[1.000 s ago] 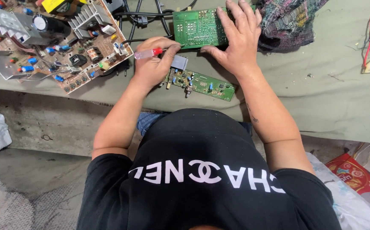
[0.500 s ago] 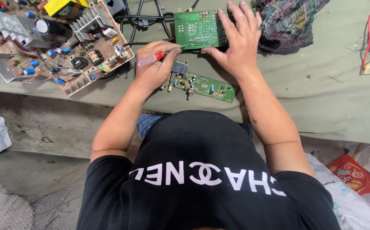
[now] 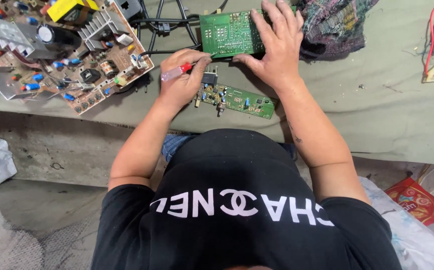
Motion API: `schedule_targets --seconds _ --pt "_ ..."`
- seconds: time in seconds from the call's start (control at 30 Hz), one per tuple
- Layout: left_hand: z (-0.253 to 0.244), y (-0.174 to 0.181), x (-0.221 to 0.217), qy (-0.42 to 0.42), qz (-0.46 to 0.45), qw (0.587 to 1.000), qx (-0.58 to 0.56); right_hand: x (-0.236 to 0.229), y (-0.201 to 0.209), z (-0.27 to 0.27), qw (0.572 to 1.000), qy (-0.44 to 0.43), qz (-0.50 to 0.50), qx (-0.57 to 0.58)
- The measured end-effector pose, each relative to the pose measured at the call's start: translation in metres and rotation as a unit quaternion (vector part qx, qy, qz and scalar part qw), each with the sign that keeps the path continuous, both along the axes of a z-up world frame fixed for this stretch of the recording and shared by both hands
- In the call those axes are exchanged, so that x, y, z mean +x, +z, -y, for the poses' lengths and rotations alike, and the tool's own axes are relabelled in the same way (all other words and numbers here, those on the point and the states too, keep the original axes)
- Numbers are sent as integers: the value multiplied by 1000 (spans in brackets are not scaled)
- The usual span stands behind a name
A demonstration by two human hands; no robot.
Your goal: Inspecting and manipulating electronic circuit boards using hand tools on a workbench.
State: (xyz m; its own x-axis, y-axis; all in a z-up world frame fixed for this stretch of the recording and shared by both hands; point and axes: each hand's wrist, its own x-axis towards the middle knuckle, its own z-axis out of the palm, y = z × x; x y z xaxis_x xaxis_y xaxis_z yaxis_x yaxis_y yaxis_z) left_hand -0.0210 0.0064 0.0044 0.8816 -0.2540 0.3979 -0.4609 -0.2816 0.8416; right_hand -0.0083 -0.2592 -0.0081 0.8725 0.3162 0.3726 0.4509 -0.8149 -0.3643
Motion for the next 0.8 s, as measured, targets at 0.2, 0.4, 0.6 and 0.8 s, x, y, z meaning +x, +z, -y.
schedule_targets --seconds 0.2,0.4,0.6,0.8 --pt "-2 3 2 29 -2 999 15 0 1 -2 1000 -9 -1 4" --pt "5 12 -1 -4 21 1000 19 0 0 2 1000 0 -1 1" --pt "21 14 9 5 24 999 -34 2 3 4 999 2 37 3" --pt "26 30 14 -10 -1 997 76 -2 7 4 1000 -8 3 -2"
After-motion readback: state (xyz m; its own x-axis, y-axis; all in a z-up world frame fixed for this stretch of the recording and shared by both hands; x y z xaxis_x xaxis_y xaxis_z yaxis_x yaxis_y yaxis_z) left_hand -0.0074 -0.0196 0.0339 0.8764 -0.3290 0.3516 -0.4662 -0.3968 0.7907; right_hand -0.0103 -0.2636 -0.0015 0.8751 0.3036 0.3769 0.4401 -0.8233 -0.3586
